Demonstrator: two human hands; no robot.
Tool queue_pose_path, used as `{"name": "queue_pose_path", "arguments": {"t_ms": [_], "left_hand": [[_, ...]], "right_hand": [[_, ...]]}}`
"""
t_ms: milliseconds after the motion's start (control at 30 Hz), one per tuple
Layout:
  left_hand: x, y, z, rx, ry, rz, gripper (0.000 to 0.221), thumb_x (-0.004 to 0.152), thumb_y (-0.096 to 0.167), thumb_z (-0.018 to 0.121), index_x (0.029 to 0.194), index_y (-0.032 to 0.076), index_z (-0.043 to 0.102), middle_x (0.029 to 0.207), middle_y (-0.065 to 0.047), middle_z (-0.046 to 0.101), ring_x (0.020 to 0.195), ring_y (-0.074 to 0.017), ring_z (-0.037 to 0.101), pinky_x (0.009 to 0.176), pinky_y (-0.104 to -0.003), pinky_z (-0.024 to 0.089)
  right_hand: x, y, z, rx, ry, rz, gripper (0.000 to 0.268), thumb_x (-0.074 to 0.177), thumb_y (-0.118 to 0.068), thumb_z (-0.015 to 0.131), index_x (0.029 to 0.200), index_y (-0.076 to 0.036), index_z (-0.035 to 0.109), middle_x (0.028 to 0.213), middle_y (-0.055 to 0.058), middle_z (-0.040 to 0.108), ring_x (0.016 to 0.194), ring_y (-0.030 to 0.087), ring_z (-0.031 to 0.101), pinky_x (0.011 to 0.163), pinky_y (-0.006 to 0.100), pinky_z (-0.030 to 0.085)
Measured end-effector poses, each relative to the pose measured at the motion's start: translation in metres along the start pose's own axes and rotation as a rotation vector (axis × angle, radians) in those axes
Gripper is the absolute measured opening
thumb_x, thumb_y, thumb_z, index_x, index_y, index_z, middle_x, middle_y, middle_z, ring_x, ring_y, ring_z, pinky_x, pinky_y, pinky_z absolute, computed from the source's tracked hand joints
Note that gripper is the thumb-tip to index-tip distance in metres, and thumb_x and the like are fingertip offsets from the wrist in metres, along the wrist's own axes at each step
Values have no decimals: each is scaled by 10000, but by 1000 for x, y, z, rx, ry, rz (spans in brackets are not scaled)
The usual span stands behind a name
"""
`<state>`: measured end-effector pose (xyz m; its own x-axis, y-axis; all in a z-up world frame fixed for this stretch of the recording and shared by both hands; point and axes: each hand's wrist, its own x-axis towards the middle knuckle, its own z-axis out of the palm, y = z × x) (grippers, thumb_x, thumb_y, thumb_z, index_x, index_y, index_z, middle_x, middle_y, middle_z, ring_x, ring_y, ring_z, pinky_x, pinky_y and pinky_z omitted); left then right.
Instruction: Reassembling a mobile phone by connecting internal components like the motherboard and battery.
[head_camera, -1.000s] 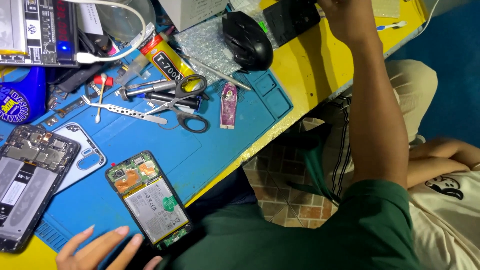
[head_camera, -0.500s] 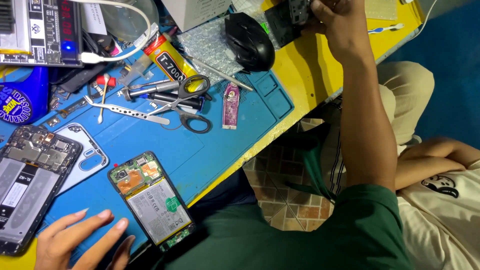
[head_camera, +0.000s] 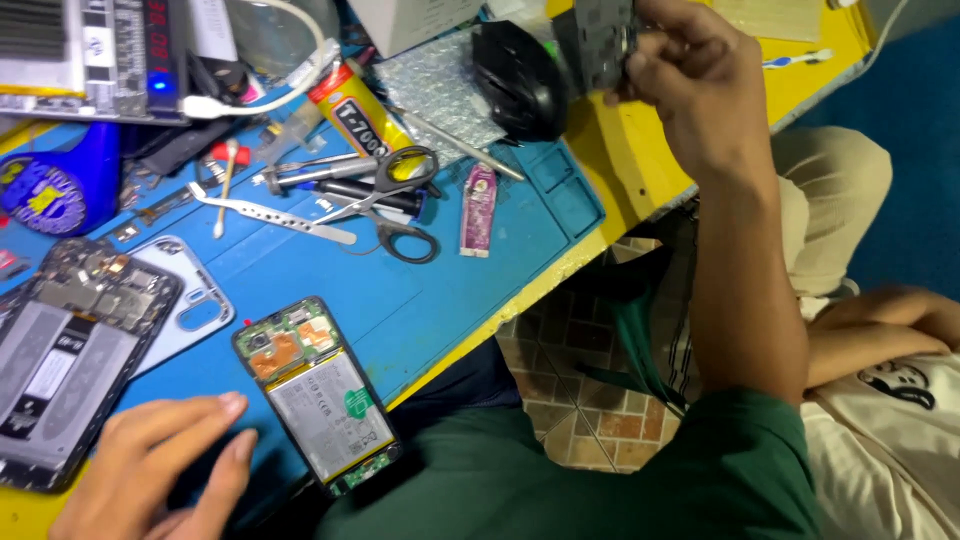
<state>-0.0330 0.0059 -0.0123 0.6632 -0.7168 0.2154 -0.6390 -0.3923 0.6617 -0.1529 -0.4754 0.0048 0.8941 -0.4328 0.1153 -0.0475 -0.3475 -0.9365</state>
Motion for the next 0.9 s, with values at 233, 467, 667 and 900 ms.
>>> {"name": "queue_pose_path", "arguments": {"t_ms": [233, 467, 667, 900], "left_hand": [[50, 15, 8, -771, -217, -598, 371, 863, 78, 690, 1228, 17, 720, 1109, -130, 809, 961, -172, 780, 952, -282, 628], [59, 9, 22, -609, -437, -663, 395, 837, 196, 737, 1222, 131, 798, 1178, 3, 848, 1036, -46, 720, 947, -220, 571], [49, -2, 13, -802, -322, -616, 317, 879, 129, 704, 1174, 49, 785, 1202, -49, 812, 953, -74, 708, 857, -246, 674], [40, -18, 14, -1026, -112, -668, 308, 884, 41, 709, 1170, -74, 711, 974, -168, 804, 732, -252, 810, 756, -284, 683]], "right_hand": [[-41, -57, 105, 219, -340, 47, 419, 994, 13, 677, 1393, -16, 553, 1087, 87, 736, 852, 197, 790, 796, 314, 743], [-54, -73, 186, 113, -683, 160, 455, 1016, -115, 620, 1453, -180, 509, 1235, 101, 769, 1120, 233, 787, 968, 360, 684], [-52, -75, 195, 60, -555, 83, 490, 953, -94, 716, 1415, -91, 552, 1202, 135, 753, 1072, 190, 760, 977, 291, 640], [-3, -41, 152, -771, -120, -365, 152, 1078, 34, 663, 1211, 82, 720, 1076, 209, 703, 961, 313, 633, 800, 420, 486]]}}
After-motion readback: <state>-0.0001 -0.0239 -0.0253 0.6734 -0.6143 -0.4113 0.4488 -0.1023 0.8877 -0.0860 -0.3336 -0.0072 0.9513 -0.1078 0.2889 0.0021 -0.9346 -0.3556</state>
